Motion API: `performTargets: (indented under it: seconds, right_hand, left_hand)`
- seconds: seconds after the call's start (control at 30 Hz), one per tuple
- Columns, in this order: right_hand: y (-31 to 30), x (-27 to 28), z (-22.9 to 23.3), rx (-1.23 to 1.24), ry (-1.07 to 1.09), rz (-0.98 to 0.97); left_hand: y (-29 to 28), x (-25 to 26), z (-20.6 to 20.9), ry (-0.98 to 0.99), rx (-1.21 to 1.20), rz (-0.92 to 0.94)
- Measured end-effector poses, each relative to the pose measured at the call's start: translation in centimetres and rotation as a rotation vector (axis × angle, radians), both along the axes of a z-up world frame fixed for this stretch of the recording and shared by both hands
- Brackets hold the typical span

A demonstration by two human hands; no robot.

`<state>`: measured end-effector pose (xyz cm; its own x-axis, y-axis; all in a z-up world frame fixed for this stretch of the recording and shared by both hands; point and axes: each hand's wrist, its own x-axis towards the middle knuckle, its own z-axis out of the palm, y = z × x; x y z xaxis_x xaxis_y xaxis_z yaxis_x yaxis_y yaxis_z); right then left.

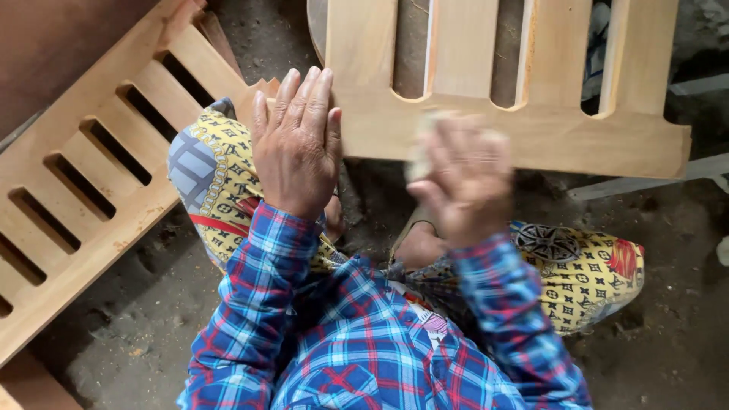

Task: The person sits on the floor and sands a wooden chair part using a sanding block. They smooth the flat surfaces and the edges of the cutouts, holding the piece steady with one hand while sanding with the other.

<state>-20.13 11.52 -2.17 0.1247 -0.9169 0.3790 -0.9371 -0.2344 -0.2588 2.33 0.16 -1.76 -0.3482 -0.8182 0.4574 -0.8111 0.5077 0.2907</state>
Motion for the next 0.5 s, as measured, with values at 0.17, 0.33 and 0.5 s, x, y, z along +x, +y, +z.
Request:
performTargets:
  seconds: [0.17, 0.33, 0.5]
  right_hand:
    - [5.3, -14.3, -1.5, -0.145, 0.135, -0.337]
    - [6.2, -18.0, -2.8, -0.141, 0.085, -0.482]
    - [-0.1, -1.0, 0.6, -0.129, 0.018, -0.406]
  left_hand:
    - [0.6, 0.0, 0.6, 0.083, -0.042, -0.091]
    - [0.5, 0.0, 0.4, 0.089, -0.024, -0.087]
    - [0.2, -0.1, 0.5, 0.103, -0.033, -0.096]
